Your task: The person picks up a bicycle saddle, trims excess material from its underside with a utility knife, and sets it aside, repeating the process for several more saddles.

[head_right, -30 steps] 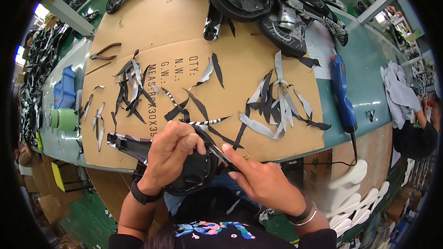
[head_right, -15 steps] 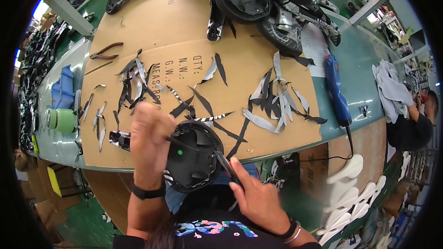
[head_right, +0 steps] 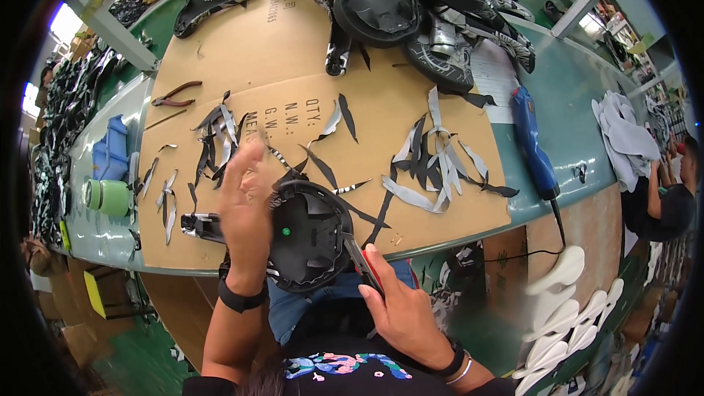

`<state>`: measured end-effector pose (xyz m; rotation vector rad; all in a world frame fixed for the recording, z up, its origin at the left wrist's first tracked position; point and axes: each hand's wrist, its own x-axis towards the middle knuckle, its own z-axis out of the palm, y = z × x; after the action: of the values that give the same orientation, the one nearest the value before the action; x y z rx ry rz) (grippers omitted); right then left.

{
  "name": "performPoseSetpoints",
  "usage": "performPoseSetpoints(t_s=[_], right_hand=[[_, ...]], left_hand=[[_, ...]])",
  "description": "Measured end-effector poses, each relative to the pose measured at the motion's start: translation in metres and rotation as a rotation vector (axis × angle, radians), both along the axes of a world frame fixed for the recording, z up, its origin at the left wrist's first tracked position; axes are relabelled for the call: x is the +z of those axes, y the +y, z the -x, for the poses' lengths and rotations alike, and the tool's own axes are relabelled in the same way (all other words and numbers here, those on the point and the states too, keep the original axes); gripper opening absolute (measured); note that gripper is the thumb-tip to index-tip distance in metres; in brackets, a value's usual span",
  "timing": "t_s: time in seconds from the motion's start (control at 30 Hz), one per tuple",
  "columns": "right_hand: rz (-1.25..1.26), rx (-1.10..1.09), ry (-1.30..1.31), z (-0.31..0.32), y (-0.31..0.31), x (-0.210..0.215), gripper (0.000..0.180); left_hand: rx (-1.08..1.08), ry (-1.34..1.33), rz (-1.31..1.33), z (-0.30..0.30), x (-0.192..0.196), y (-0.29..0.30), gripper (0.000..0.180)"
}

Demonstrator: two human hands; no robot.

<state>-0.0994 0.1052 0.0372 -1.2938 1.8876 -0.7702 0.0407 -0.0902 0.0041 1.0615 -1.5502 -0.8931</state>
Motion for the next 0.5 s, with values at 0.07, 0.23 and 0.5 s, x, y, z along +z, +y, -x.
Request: performPoseSetpoints(t_s=[0.07,0.23,0.5], right_hand=[[0.136,-0.006,0.007,0.009,0.005,-0.005,0.058],[0.136,0.102,0.070,0.022,-0.004,-0.007,0.056],[0.223,0.384,0.224,0.037,-0.065,-0.025,0.061]], left_hand=[[0.023,-0.362,0.253,0.008,0.036,0.001,0.054],[-0.554,-0.828,-0.207,-0.034,0.050,-0.008,0.059],[-0.399,-0.219,-0.829,-0.060,0.045,-0.002,0.036]])
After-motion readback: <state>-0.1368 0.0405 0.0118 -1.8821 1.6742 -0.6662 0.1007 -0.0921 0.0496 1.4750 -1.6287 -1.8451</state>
